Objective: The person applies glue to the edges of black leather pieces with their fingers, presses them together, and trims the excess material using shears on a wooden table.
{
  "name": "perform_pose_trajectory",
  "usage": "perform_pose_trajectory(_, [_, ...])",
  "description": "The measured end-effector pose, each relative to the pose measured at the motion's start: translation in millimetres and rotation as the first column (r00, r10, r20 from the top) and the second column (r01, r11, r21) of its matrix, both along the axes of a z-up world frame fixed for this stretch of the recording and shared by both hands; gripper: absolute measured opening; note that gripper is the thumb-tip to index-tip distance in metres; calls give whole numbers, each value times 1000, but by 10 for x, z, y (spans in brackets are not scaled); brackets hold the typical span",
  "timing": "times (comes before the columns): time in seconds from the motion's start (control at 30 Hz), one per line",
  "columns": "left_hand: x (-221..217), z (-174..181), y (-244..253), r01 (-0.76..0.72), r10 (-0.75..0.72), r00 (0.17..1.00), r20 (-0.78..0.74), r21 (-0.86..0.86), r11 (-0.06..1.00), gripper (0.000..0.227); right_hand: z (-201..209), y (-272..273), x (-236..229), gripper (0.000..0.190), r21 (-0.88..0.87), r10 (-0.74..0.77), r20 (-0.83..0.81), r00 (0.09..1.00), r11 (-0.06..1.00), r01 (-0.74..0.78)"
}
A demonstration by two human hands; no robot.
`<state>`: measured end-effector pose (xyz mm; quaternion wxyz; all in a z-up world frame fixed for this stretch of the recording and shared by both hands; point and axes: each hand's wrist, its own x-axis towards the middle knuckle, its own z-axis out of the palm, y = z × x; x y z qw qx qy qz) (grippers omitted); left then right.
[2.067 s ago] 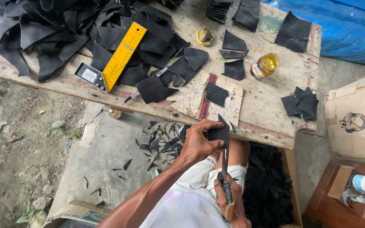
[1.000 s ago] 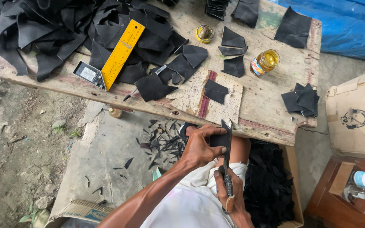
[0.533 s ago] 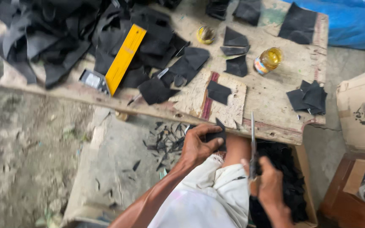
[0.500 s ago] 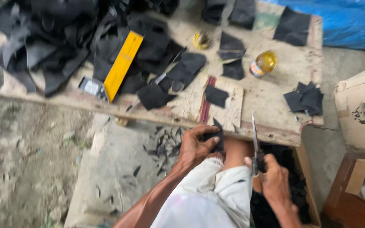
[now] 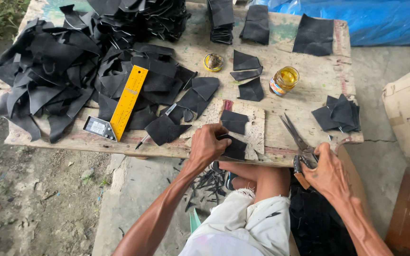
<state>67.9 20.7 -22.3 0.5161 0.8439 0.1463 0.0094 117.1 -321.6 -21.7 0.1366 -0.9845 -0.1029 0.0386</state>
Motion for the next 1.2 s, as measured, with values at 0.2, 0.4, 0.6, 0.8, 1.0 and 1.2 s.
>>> perform_pose_trajectory(0.2, [20,20,36,-35,35,999,-18,-23,999,26,110,78,62,54,137,96,44,994,985,-102])
perform_pose_trajectory(0.4, [0,-40,68,-33,31,999,-32,-80,996,28,164,553,-214,16,291,199,354,914,905,-310])
perform_pose_trajectory(0.6, [-12,26,87,16,-12,1000,29,-125,992,25,-185,1405,-406,19,508,278,351,894,746,-431])
perform_pose_trajectory(0.8, [-85,98,-31,0,-63,989,138,414,910,46,-177,1546,-496,29,375,343,419,841,778,-504])
perform_pose_trajectory(1.0, [210,48,320,-15,-102,952,288,377,926,34,-230,1530,-503,34,325,350,435,830,798,-507])
perform_pose_trajectory(1.2, [652,4,289,287,-461,829,316,467,837,49,-268,1496,-504,36,327,361,416,835,797,-508])
